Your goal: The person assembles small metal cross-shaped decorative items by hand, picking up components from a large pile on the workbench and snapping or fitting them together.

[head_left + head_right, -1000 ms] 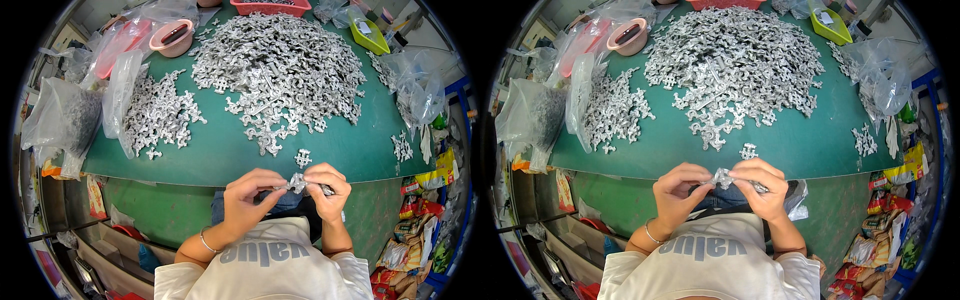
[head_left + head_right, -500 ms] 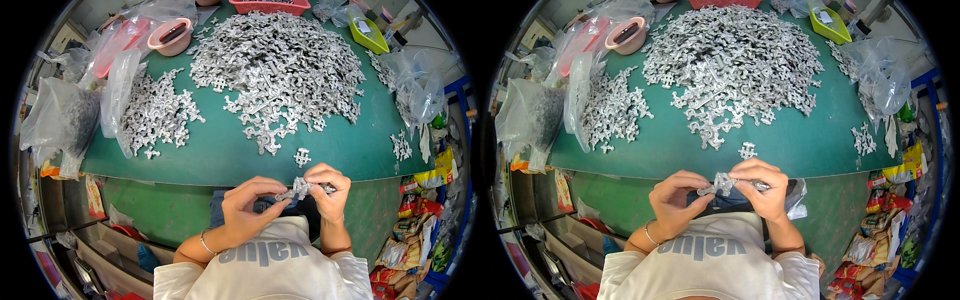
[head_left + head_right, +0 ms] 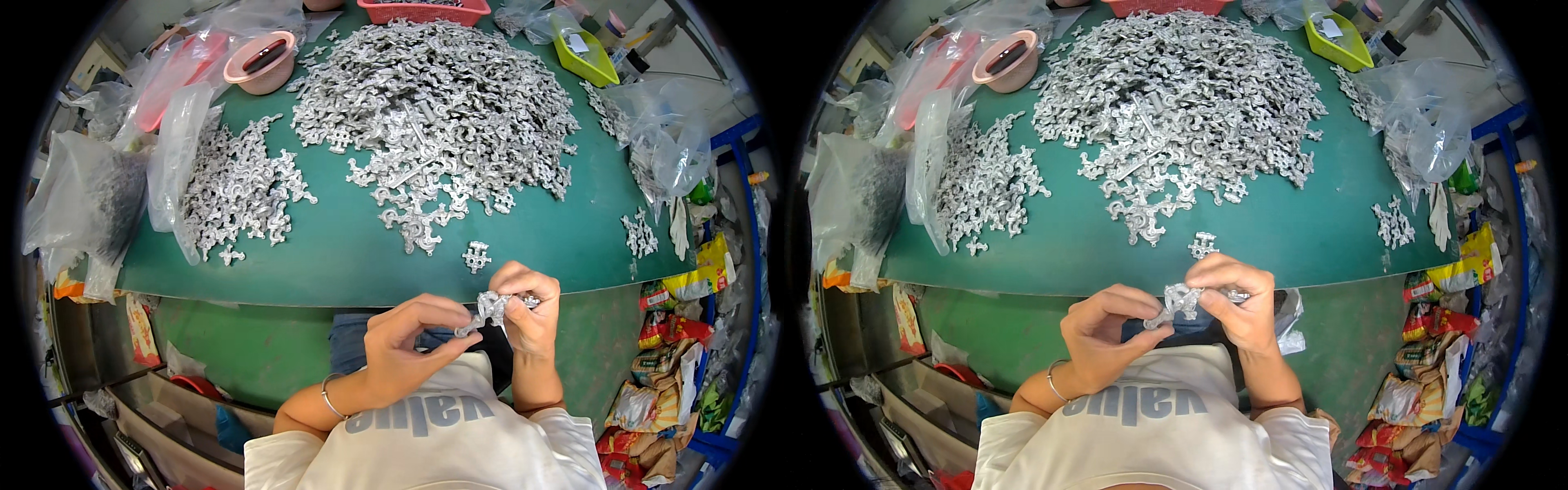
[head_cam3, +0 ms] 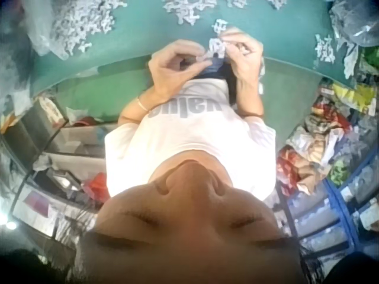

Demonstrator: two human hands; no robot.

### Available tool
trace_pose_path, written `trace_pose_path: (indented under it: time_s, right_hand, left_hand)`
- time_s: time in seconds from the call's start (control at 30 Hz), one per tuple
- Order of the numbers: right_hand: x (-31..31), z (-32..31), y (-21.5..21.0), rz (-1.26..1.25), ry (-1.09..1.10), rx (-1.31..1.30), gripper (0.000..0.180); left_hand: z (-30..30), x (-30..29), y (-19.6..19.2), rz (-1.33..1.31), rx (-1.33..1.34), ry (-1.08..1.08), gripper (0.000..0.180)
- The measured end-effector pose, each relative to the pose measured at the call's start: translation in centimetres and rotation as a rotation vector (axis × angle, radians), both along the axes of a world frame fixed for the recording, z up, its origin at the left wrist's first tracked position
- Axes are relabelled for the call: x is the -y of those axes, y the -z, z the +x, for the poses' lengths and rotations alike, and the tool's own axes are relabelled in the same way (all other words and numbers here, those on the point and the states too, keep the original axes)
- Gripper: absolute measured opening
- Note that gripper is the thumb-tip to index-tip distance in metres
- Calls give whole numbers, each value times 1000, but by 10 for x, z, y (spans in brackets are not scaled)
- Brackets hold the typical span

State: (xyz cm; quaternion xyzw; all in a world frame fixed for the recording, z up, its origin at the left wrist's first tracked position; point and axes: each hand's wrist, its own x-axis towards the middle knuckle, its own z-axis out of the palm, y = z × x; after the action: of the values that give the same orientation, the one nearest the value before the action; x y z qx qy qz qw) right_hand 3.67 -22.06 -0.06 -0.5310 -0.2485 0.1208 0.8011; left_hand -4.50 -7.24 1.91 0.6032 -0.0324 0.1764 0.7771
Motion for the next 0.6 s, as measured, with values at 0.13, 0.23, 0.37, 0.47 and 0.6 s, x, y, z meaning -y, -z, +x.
trace_pose_path:
  time_s: [0.13, 0.23, 0.37, 0.47, 0.6]
  right_hand:
    - [1, 0, 0, 63, -32, -71, 14]
    - [0, -1, 0, 92, -55, -121, 14]
    - [-6, -1, -4, 32, 0, -93, 20]
    - [-4, -2, -4, -33, 23, -5, 24]
    - [-1, -1, -1, -5, -21, 22, 19]
  left_hand:
    - [1, 2, 0, 8, 6, 14, 25]
    - [2, 2, 0, 30, 18, 10, 25]
    - [2, 2, 1, 73, 49, 13, 26]
    - [1, 1, 1, 70, 44, 14, 26]
    - [0, -1, 0, 92, 36, 49, 30]
